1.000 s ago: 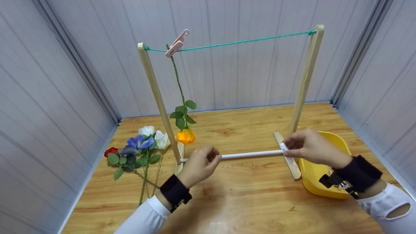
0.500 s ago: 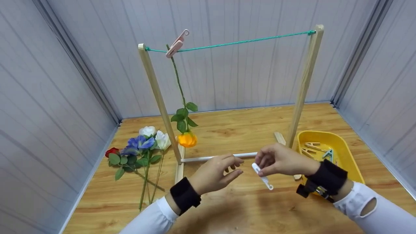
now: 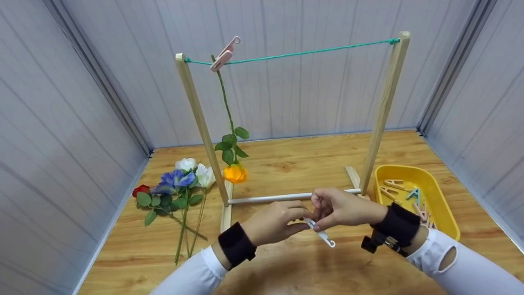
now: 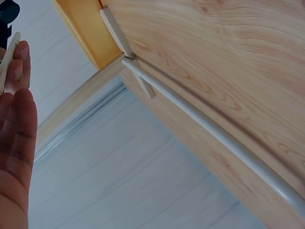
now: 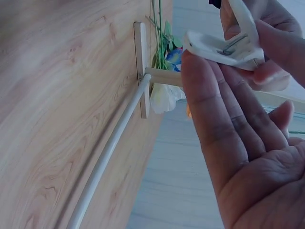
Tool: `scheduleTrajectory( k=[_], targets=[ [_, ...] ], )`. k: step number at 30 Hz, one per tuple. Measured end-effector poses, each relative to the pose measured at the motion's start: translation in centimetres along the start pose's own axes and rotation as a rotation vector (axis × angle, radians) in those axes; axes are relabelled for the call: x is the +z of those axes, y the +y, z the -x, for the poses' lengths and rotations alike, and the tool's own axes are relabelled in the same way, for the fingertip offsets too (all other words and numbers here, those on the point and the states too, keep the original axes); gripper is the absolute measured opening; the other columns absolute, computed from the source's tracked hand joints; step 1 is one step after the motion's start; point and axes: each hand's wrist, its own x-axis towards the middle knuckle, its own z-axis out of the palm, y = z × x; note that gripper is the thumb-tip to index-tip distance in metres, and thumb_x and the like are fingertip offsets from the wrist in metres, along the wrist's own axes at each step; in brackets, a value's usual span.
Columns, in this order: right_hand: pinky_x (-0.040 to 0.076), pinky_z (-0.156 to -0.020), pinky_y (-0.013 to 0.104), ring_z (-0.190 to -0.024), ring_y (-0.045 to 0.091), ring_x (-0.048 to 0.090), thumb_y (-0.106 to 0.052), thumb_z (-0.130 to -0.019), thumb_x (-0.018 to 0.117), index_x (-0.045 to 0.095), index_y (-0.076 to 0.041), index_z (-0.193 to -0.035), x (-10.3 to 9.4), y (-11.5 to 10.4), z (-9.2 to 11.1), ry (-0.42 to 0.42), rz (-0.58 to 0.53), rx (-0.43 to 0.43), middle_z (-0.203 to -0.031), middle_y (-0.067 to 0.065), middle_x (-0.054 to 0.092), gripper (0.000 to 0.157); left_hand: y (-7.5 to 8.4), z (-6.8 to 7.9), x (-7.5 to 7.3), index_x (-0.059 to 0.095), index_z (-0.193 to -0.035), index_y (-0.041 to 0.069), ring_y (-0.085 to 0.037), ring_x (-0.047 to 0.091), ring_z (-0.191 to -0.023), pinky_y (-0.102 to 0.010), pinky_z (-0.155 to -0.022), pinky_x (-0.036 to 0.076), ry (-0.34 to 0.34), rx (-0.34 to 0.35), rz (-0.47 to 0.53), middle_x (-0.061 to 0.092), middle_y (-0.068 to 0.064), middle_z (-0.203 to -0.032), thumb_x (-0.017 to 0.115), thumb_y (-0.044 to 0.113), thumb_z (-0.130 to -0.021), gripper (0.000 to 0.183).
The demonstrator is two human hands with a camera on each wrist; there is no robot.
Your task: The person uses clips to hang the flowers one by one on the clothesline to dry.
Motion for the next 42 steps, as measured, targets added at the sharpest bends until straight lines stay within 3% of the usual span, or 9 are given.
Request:
scheduleTrajectory(
  k=[4, 8, 14, 18, 22, 26, 32, 38, 42],
  targets=[
    [0.062, -0.082, 0.023, -0.092, 0.011, 0.076, -0.005, -0.097, 0.081, 0.054, 0.001, -0.112, -0.1, 0.0, 0.0, -0.004, 0.036, -0.023, -0.108, 0.019, 0.077, 0.032, -0.3, 0.2, -0.2, 0.08, -0.112, 0.005, -0.016, 0.074, -0.088, -0.022, -0.081, 0.06, 0.012, -0.047, 0.049, 0.079, -0.006, -0.101, 0.078, 0.013, -0.102, 0.013],
    [0.062, -0.086, 0.027, -0.097, 0.017, 0.074, -0.011, -0.096, 0.085, 0.062, 0.002, -0.123, 0.0, -0.2, 0.1, 0.044, 0.133, -0.079, -0.113, 0.016, 0.075, 0.038, -0.8, 0.4, -0.5, 0.081, -0.108, 0.003, -0.01, 0.068, -0.08, -0.023, -0.072, 0.059, 0.039, -0.18, 0.159, 0.081, -0.008, -0.096, 0.079, 0.011, -0.101, 0.011],
    [0.063, -0.093, 0.043, -0.113, 0.029, 0.073, -0.02, -0.091, 0.091, 0.068, -0.006, -0.133, 1.3, -0.2, 0.2, 0.277, 0.616, -0.291, -0.129, 0.013, 0.072, 0.05, -1.2, 0.3, -0.8, 0.083, -0.101, 0.003, 0.001, 0.059, -0.071, -0.017, -0.066, 0.051, 0.114, -0.459, 0.314, 0.08, -0.009, -0.088, 0.08, 0.014, -0.1, 0.011],
    [0.064, -0.083, 0.041, -0.107, 0.029, 0.072, -0.023, -0.084, 0.097, 0.07, -0.005, -0.13, 2.1, 0.2, 0.0, 0.47, 0.93, -0.44, -0.127, 0.016, 0.069, 0.056, -1.1, 0.1, -0.7, 0.083, -0.099, 0.004, -0.002, 0.057, -0.068, -0.018, -0.064, 0.048, 0.157, -0.619, 0.42, 0.08, -0.011, -0.087, 0.08, 0.019, -0.101, 0.015],
    [0.063, -0.076, 0.039, -0.097, 0.027, 0.07, -0.024, -0.077, 0.102, 0.074, -0.004, -0.118, 2.0, 0.7, -0.5, 0.602, 1.147, -0.562, -0.115, 0.015, 0.07, 0.054, -0.9, -0.3, -0.5, 0.083, -0.097, 0.005, -0.005, 0.057, -0.067, -0.019, -0.062, 0.046, 0.21, -0.711, 0.501, 0.078, -0.01, -0.085, 0.082, 0.02, -0.1, 0.016],
    [0.061, -0.072, 0.035, -0.087, 0.024, 0.067, -0.019, -0.079, 0.098, 0.075, -0.005, -0.109, 1.8, 1.1, -0.9, 0.646, 1.317, -0.663, -0.101, 0.01, 0.069, 0.041, -0.8, -0.4, -0.3, 0.083, -0.094, 0.003, -0.006, 0.058, -0.066, -0.019, -0.06, 0.047, 0.253, -0.738, 0.549, 0.075, -0.001, -0.079, 0.082, 0.017, -0.099, 0.014],
    [0.058, -0.072, 0.033, -0.082, 0.022, 0.064, -0.016, -0.09, 0.088, 0.074, 0.0, -0.107, 2.0, 1.6, -0.8, 0.611, 1.464, -0.688, -0.094, 0.01, 0.07, 0.027, -0.6, -0.2, 0.1, 0.081, -0.093, 0.002, -0.004, 0.054, -0.065, -0.018, -0.06, 0.045, 0.254, -0.687, 0.523, 0.074, -0.003, -0.08, 0.081, 0.016, -0.1, 0.015],
    [0.05, -0.06, 0.03, -0.07, 0.017, 0.057, -0.012, -0.089, 0.087, 0.071, 0.0, -0.102, 2.2, 1.9, -0.5, 0.59, 1.407, -0.681, -0.086, 0.008, 0.065, 0.024, -0.6, 0.8, 0.1, 0.078, -0.104, 0.003, -0.004, 0.062, -0.072, -0.022, -0.068, 0.055, 0.258, -0.608, 0.404, 0.077, -0.006, -0.089, 0.078, 0.025, -0.103, 0.022],
    [0.051, -0.057, 0.03, -0.068, 0.016, 0.059, -0.01, -0.084, 0.09, 0.071, 0.0, -0.102, 2.0, 2.1, -0.1, 0.6, 1.37, -0.663, -0.084, 0.007, 0.064, 0.029, -1.0, 2.0, -1.0, 0.078, -0.109, 0.003, -0.007, 0.064, -0.075, -0.024, -0.07, 0.058, 0.279, -0.599, 0.318, 0.078, -0.007, -0.092, 0.072, 0.026, -0.107, 0.023]
  ],
)
